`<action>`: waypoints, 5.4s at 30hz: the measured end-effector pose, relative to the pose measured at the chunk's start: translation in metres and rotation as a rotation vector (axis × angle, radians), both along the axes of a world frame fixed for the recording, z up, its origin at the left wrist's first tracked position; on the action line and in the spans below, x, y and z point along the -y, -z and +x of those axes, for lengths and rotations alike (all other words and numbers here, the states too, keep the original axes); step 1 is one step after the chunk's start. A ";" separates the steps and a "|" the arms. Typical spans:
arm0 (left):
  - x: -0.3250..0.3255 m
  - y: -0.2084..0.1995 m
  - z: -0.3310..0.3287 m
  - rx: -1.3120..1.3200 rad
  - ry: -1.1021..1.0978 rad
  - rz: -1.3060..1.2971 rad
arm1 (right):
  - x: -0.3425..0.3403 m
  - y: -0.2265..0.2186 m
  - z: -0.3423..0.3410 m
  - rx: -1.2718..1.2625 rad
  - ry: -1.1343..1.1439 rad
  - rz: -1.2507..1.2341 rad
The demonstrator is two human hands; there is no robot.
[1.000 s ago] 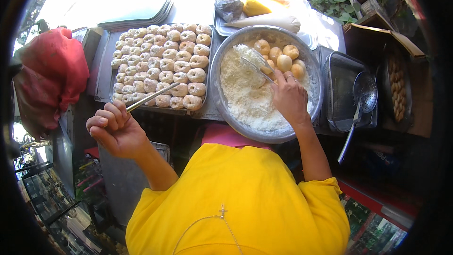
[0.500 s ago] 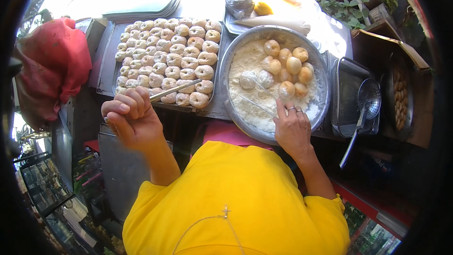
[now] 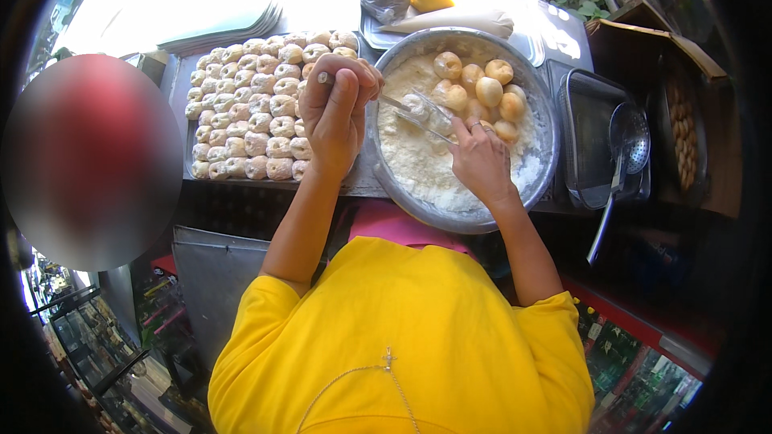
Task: The person uses a slotted spoon to remove fried dough balls from hot oil and places them on a tray. They then use a fork and a skewer to coat the balls in a white powder and arrange them on a tray. The person repeats this process for multiple dough balls.
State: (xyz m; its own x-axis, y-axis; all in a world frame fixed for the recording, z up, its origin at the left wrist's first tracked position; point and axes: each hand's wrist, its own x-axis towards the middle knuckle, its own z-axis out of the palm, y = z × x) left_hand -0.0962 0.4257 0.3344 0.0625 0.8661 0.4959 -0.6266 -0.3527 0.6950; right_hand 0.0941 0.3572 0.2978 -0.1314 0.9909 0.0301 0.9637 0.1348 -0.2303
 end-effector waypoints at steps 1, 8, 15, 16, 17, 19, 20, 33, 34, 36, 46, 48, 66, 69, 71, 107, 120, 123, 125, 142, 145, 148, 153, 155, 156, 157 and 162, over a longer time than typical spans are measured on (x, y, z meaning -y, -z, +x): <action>-0.004 0.003 0.003 -0.010 0.001 -0.004 | -0.001 0.001 0.000 0.012 0.002 -0.006; -0.020 0.037 0.025 -0.267 -0.009 -0.081 | 0.001 0.005 -0.001 0.002 0.005 -0.006; 0.013 -0.019 0.013 -0.325 -0.078 0.413 | -0.008 -0.009 -0.004 0.071 0.069 -0.146; 0.011 -0.029 -0.004 -0.245 -0.120 0.428 | -0.008 -0.013 -0.003 0.063 0.081 -0.134; 0.010 -0.037 -0.028 -0.207 -0.107 0.412 | -0.009 -0.016 -0.003 0.105 0.045 -0.141; 0.005 -0.047 -0.072 -0.113 -0.300 0.375 | -0.017 -0.026 0.000 0.172 -0.064 -0.100; 0.002 -0.049 -0.098 -0.132 -0.480 0.388 | -0.021 -0.034 0.000 0.199 -0.061 -0.173; 0.008 0.033 -0.317 0.060 -1.159 0.064 | -0.138 -0.070 -0.202 -0.220 -0.611 -0.020; 0.007 0.039 -0.315 0.118 -1.162 0.028 | -0.147 -0.054 -0.233 -0.172 -0.617 -0.029; 0.000 0.047 -0.315 0.130 -1.206 0.015 | -0.161 -0.025 -0.286 -0.173 -0.657 -0.049; 0.011 0.072 -0.287 0.171 -1.108 -0.043 | -0.177 0.023 -0.363 -0.116 -0.697 -0.161; 0.013 0.071 -0.278 0.073 -1.086 -0.034 | -0.174 0.016 -0.368 -0.035 -0.704 -0.150; 0.071 0.003 -0.269 -0.065 -1.216 0.329 | -0.134 -0.065 -0.161 -0.117 -0.562 -0.010; 0.092 -0.004 -0.247 -0.019 -1.196 0.238 | -0.073 -0.081 -0.054 -0.113 -0.437 0.039; 0.098 -0.007 -0.230 -0.040 -1.091 0.237 | -0.022 -0.075 -0.010 0.052 -0.296 -0.084; 0.051 -0.017 -0.060 0.063 -0.298 0.186 | 0.032 -0.008 0.029 0.191 -0.201 0.034; 0.044 0.017 0.002 -0.040 0.114 -0.029 | 0.032 0.002 0.033 -0.040 -0.091 -0.198; 0.041 0.030 0.014 -0.152 0.079 -0.058 | 0.034 0.003 0.035 -0.066 -0.066 -0.237; 0.041 0.036 0.027 -0.322 0.052 -0.068 | 0.037 0.003 0.035 -0.110 -0.102 -0.176; 0.027 -0.048 -0.059 -0.083 -0.137 0.331 | 0.030 -0.028 0.034 0.346 -0.319 0.028; 0.032 -0.042 -0.110 -0.087 -0.445 0.332 | 0.018 -0.033 0.026 0.339 -0.343 0.000; 0.049 -0.033 -0.183 -0.110 -0.870 0.317 | 0.006 -0.062 0.017 0.180 -0.218 -0.113; 0.056 -0.004 -0.274 -0.111 -1.280 0.224 | -0.049 -0.094 -0.049 0.030 -0.431 0.093; 0.046 0.012 -0.291 -0.052 -1.370 0.114 | -0.076 -0.089 -0.094 -0.030 -0.507 0.129; 0.043 0.020 -0.297 -0.046 -1.368 0.090 | -0.087 -0.081 -0.120 -0.086 -0.543 0.120; 0.040 0.027 -0.302 -0.035 -1.364 0.064 | -0.098 -0.070 -0.149 -0.141 -0.628 0.145; 0.037 0.051 -0.311 0.078 -1.368 -0.010 | -0.128 -0.011 -0.288 -0.209 -0.704 -0.008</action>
State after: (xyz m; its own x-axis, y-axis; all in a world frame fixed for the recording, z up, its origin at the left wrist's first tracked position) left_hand -0.4073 0.3887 0.2835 -0.8653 0.2167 0.4521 0.1772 -0.7114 0.6800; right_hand -0.1943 0.4849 0.3088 -0.7290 0.6745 0.1170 0.5856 0.7029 -0.4038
